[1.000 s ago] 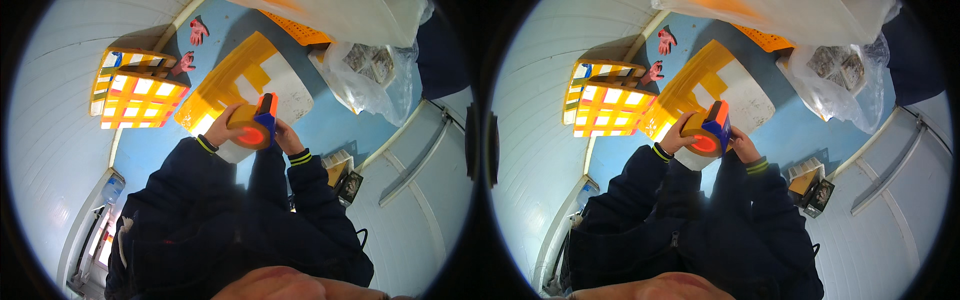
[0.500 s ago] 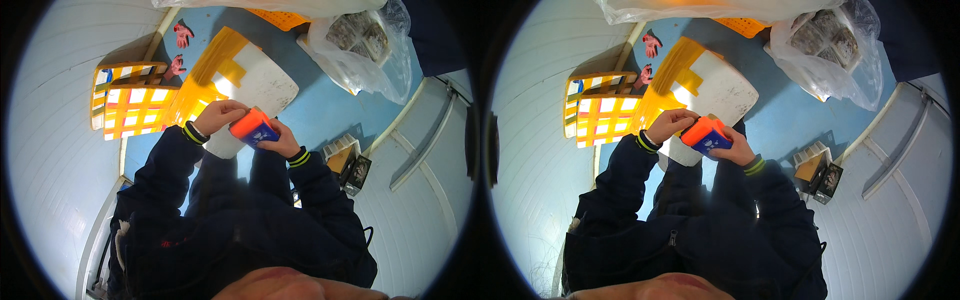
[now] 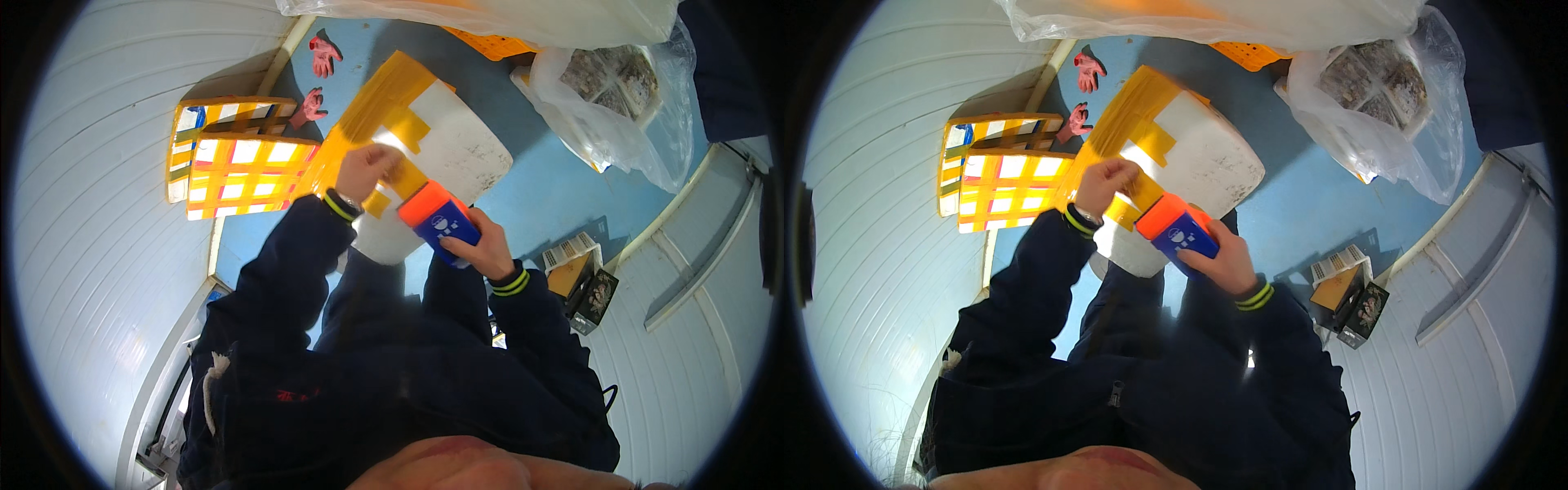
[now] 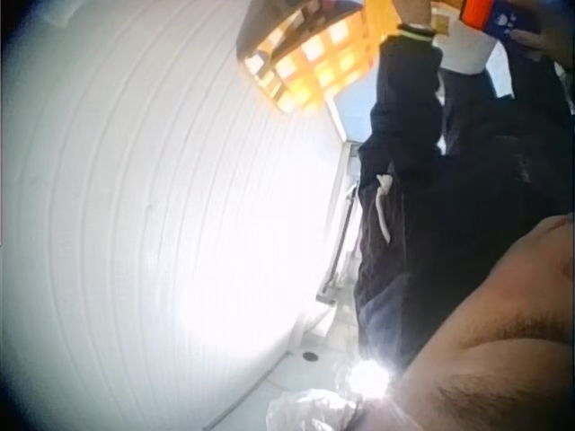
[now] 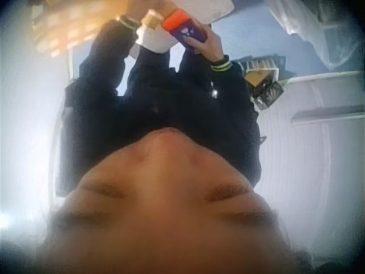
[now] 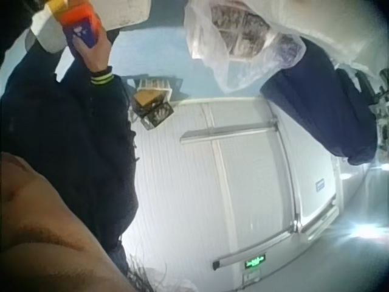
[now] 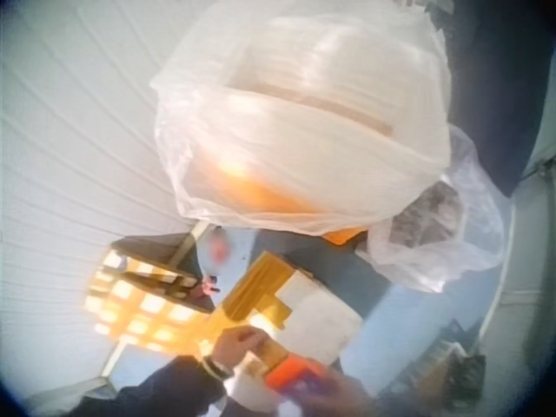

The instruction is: The person tapes a yellow padded envelope using a handheld tape dispenser. They apply tape across the flap and sides, rotate the package to seal multiple edges, and press the tape down to secure it.

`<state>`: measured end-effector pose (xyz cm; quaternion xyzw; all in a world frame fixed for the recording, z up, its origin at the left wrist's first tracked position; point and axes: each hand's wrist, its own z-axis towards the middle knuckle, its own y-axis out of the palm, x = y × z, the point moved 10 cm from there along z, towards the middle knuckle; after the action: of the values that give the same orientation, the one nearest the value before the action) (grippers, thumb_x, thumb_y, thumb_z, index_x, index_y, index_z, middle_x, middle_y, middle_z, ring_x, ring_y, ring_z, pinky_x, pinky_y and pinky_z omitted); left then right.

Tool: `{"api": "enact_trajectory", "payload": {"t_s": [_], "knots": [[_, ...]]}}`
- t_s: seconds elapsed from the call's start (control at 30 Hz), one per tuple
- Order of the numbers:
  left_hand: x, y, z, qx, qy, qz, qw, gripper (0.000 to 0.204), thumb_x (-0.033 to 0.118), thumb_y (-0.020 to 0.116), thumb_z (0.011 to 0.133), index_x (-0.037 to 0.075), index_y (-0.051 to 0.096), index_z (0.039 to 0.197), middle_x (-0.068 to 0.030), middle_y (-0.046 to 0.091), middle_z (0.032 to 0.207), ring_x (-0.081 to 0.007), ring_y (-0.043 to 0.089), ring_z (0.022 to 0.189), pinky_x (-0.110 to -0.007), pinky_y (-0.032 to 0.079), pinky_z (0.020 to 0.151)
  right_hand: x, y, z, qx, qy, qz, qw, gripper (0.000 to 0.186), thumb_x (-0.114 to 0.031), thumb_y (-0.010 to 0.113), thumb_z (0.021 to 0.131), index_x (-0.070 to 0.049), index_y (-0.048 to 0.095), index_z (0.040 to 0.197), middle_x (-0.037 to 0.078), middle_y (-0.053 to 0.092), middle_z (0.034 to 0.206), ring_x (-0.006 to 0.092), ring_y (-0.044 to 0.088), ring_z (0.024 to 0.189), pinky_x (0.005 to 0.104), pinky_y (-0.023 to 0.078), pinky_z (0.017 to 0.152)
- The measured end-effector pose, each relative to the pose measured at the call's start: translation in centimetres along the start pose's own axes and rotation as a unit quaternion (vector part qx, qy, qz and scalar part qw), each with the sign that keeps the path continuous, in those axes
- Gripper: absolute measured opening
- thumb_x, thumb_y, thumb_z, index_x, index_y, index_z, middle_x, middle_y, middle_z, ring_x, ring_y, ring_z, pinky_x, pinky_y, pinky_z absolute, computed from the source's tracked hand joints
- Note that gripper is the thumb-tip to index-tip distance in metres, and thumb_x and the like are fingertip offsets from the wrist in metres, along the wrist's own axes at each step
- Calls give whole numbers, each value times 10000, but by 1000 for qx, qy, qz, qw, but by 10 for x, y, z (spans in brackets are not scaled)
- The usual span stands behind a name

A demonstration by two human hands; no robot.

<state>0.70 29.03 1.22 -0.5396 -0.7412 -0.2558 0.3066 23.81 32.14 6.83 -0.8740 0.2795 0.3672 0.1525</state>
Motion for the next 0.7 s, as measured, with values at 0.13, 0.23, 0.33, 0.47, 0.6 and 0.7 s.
{"api": "enact_trajectory", "payload": {"t_s": [0.13, 0.23, 0.33, 0.47, 0.6, 0.7], "knots": [[39, -72, 75, 63, 66, 77, 993, 242, 210, 616, 932, -14, 676, 1001, -37, 668, 794, -106, 625, 697, -236, 494, 636, -10, -37, 1, 58, 12, -77, 995, 513, -354, 787, 753, 27, 602, 1043, 121, 665, 856, 172, 636, 734, 285, 527, 701], [62, -97, 128, 76, 131, 80, 985, 246, 213, 638, 910, -3, 701, 1010, -69, 710, 831, -138, 669, 731, -256, 530, 671, -9, -60, 22, 75, 51, -91, 992, 551, -357, 790, 741, 42, 601, 1072, 180, 687, 915, 238, 684, 791, 320, 542, 732], [72, -110, 172, 123, 147, 134, 972, 260, 227, 664, 895, -5, 702, 1008, -72, 714, 848, -141, 674, 738, -264, 542, 689, -27, -75, 61, 82, 2, -100, 992, 578, -426, 771, 740, 46, 604, 1029, 177, 688, 888, 249, 688, 777, 321, 548, 715], [54, -121, 219, 143, 99, 69, 982, 275, 262, 682, 889, 9, 710, 993, -44, 704, 831, -126, 663, 720, -262, 544, 659, -35, -96, 106, 87, 3, -158, 984, 581, -467, 744, 736, 41, 616, 988, 185, 692, 874, 273, 697, 747, 323, 560, 701], [16, -118, 249, 151, 53, 111, 981, 291, 273, 694, 879, 13, 706, 1008, -33, 697, 832, -119, 650, 698, -256, 539, 646, -15, -103, 105, 32, 21, -58, 998, 593, -465, 738, 743, 48, 619, 1015, 181, 691, 864, 259, 696, 720, 335, 564, 662], [-3, -111, 259, 142, 72, 157, 975, 298, 282, 676, 892, 20, 703, 1031, -24, 688, 866, -105, 627, 748, -236, 503, 672, 20, -128, 62, 71, 33, -88, 993, 577, -438, 757, 740, 27, 624, 1056, 175, 687, 859, 255, 693, 752, 340, 549, 689]]}}
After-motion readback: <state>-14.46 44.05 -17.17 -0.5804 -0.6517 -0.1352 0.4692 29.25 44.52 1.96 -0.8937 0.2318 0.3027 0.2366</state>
